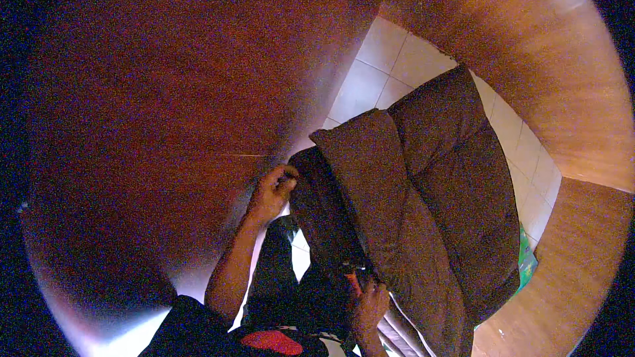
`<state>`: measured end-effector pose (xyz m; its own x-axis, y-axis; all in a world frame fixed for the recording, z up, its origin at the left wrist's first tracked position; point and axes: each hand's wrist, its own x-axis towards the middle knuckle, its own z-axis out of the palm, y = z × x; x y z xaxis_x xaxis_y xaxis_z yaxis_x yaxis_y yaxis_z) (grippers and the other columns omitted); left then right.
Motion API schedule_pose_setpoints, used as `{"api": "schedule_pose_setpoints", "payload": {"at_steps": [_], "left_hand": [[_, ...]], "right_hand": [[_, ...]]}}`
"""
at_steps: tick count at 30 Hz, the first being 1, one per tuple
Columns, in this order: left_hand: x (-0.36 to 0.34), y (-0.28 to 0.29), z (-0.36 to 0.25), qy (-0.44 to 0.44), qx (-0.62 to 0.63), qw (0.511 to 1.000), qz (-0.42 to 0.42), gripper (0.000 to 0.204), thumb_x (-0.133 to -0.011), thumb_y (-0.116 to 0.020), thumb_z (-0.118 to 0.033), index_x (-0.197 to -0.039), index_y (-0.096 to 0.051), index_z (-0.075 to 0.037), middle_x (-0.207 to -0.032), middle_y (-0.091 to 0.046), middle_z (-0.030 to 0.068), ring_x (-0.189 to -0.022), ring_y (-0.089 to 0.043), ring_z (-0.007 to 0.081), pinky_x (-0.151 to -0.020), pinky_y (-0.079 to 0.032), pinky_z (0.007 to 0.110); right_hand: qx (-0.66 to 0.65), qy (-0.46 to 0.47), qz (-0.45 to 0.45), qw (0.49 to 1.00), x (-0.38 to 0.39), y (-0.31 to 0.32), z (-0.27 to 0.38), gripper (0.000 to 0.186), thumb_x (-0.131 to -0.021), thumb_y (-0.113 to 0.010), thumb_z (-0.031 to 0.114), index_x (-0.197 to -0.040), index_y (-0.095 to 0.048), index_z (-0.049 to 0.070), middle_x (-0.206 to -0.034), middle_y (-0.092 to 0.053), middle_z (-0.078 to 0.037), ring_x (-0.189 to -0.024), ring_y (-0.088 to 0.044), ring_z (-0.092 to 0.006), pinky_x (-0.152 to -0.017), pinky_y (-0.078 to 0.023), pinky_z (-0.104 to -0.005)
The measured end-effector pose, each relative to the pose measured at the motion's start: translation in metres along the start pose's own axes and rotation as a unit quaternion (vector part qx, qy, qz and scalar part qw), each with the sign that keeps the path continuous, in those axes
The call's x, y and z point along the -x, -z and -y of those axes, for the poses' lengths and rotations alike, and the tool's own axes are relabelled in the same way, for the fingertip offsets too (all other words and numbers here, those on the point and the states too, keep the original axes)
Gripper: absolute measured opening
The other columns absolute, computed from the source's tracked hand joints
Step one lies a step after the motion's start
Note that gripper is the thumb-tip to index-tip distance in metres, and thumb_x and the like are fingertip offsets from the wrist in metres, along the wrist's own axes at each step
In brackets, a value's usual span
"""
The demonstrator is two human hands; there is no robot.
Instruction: The person repairs a sofa by cutting fabric with scissors, hammering along the cushion edge with a hammer, turning the sofa upright, and hammering its corner.
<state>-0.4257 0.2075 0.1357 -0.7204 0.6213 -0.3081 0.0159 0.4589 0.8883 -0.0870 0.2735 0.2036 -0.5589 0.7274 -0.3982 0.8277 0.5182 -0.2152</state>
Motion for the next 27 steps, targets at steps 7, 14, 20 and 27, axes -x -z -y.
{"api": "schedule_pose_setpoints", "payload": {"at_steps": [7,14,20,27], "left_hand": [[-0.005,-0.001,-0.006,-0.041,0.002,0.999,0.011,0.017,-0.091,-0.063,-0.004,-0.108,-0.063,-0.002,-0.102,-0.067,0.0134,-0.095,-0.065,0.0268,-0.086,-0.051,0.036],[0.001,-0.001,-0.004,-0.035,0.017,0.999,0.02,0.018,-0.093,-0.062,-0.005,-0.11,-0.064,-0.003,-0.104,-0.066,0.0138,-0.099,-0.065,0.0281,-0.087,-0.051,0.037],[-0.003,-0.002,0.003,-0.037,0.0,0.999,0.031,0.019,-0.094,-0.061,-0.009,-0.112,-0.064,-0.003,-0.106,-0.066,0.0142,-0.101,-0.065,0.0297,-0.09,-0.051,0.038],[0.01,-0.008,0.02,0.002,-0.011,0.999,0.046,0.02,-0.093,-0.066,-0.009,-0.113,-0.065,-0.002,-0.108,-0.068,0.0149,-0.099,-0.067,0.0261,-0.088,-0.052,0.036]], "right_hand": [[-0.051,0.154,0.08,0.983,-0.122,0.081,0.085,0.033,-0.094,-0.067,0.04,-0.094,-0.064,0.007,-0.067,-0.065,-0.02,-0.056,-0.064,-0.0433,-0.053,-0.05,-0.0522],[0.046,0.195,0.216,0.956,-0.205,0.043,0.157,0.039,-0.088,-0.066,0.03,-0.124,-0.066,0.014,-0.083,-0.071,-0.023,-0.082,-0.071,-0.0432,-0.076,-0.057,-0.0533],[-0.042,0.205,0.165,0.964,-0.208,0.018,0.138,0.038,-0.08,-0.074,0.037,-0.095,-0.065,0.004,-0.09,-0.068,-0.026,-0.082,-0.069,-0.0439,-0.071,-0.056,-0.0553],[-0.161,0.207,0.135,0.955,-0.226,0.029,0.147,0.049,-0.097,-0.058,0.041,-0.083,-0.071,-0.004,-0.079,-0.065,-0.035,-0.08,-0.07,-0.048,-0.069,-0.055,-0.0533]]}}
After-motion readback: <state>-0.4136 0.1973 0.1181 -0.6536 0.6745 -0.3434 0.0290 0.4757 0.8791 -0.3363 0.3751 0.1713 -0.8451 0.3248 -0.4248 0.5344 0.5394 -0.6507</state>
